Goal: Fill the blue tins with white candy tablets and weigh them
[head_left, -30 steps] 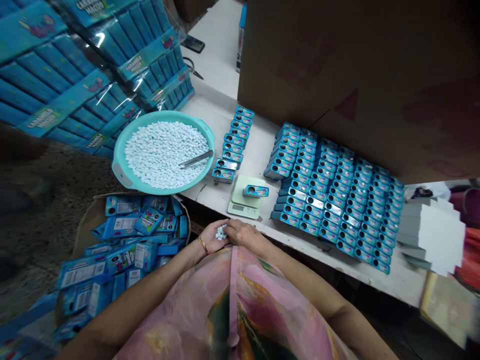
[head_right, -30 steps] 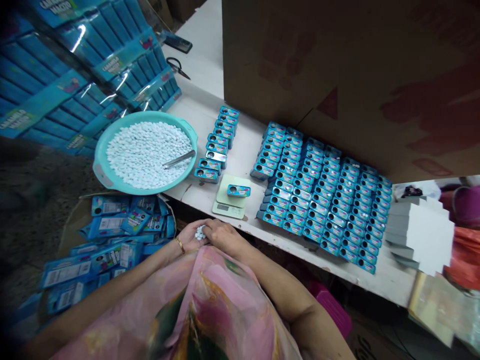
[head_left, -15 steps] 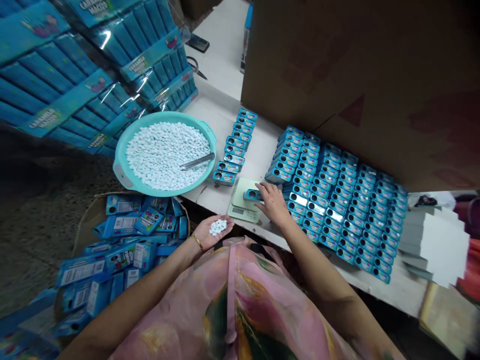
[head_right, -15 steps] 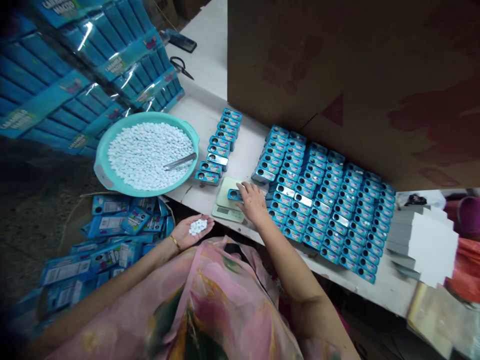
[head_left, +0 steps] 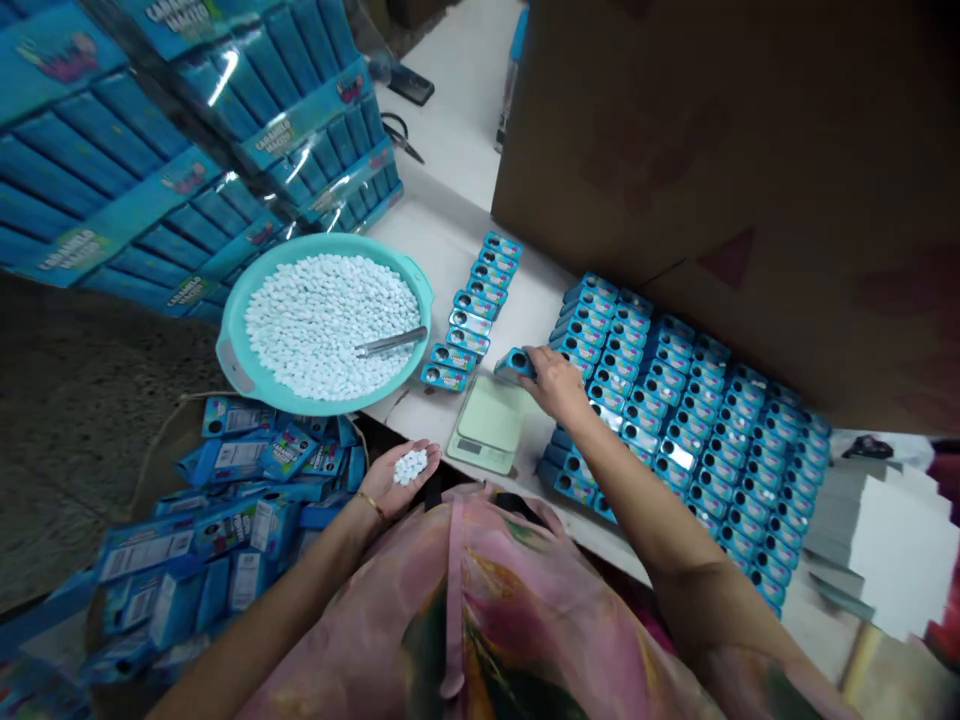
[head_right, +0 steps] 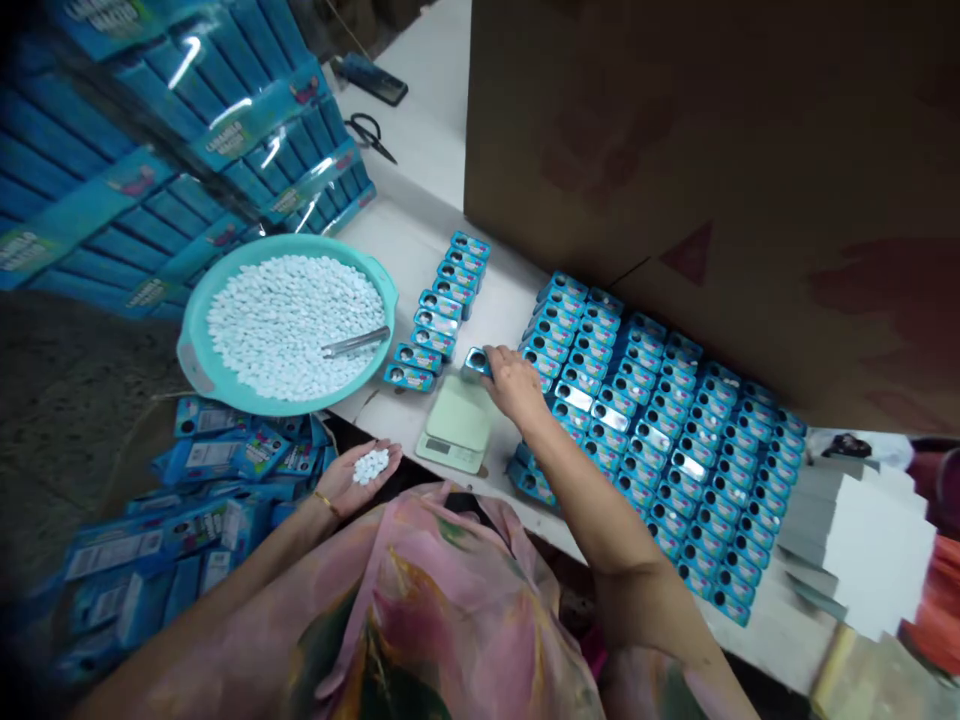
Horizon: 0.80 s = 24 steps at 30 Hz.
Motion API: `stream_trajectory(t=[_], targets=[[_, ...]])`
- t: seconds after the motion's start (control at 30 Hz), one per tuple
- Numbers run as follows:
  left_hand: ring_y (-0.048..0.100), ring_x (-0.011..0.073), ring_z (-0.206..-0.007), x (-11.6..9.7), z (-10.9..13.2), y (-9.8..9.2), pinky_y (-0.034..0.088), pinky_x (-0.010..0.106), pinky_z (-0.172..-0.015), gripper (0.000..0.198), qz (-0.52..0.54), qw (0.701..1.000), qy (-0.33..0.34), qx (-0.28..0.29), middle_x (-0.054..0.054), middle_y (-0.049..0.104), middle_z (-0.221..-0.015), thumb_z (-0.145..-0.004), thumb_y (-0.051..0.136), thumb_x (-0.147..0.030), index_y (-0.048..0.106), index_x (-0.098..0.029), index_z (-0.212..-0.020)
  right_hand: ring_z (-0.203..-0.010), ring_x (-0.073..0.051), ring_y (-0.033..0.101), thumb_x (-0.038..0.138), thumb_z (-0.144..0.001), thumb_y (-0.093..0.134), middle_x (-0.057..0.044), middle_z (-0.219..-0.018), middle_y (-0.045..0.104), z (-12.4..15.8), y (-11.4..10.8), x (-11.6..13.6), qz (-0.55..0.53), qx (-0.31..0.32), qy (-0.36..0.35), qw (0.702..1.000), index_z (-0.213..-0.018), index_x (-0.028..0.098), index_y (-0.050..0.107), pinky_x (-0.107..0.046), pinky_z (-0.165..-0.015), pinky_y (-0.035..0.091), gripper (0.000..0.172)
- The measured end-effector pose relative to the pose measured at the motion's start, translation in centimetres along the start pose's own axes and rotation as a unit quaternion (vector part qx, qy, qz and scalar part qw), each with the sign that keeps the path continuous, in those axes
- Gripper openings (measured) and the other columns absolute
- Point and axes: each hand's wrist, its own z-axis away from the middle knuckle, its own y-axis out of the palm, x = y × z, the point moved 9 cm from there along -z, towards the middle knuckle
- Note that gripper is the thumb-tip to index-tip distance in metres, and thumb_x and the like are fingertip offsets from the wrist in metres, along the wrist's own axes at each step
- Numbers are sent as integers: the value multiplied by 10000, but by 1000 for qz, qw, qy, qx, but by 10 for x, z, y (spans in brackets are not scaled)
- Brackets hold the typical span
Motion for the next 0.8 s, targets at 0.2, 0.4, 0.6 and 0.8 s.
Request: stream_trajectory(t=[0.2, 0.4, 0.6, 0.8], targets=[[641, 220, -821, -13, -8, -9, 549, 350, -737, 134, 40, 997, 40, -50, 149, 657, -807, -799, 451, -108, 562, -88, -871, -976, -240, 487, 291, -796, 488, -98, -1085, 526, -117, -26, -86, 30, -55, 115, 991, -1156, 166, 452, -306, -761, 392, 383], [635, 234, -858, -16, -3, -24, 560, 361, -715, 194, 53, 995, 36, -80, 146, 655, -875, -817, 425, -121, 545, -116, -970, -1021, -238, 473, 262, -788, 514, -96, -1161, 502, -201, -2, -110, -35, -49, 103, 993, -1239, 182, 408, -322, -805, 394, 470], [633, 247, -855, -20, 1, -20, 557, 371, -702, 180, 33, 996, 49, -64, 171, 651, -864, -807, 428, -86, 550, -56, -936, -1057, -236, 408, 251, -832, 456, -109, -1220, 443, -115, -34, -107, -30, -176, 25, 984, -1196, 157, 472, -349, -870, 342, 376], [640, 237, -815, -19, -4, -12, 549, 368, -713, 162, -3, 999, 40, -33, 179, 655, -829, -805, 439, -95, 572, -42, -881, -903, -234, 431, 379, -803, 515, -78, -1012, 527, 26, 3, -70, 59, -63, -7, 996, -927, 240, 625, -338, -719, 335, 217]])
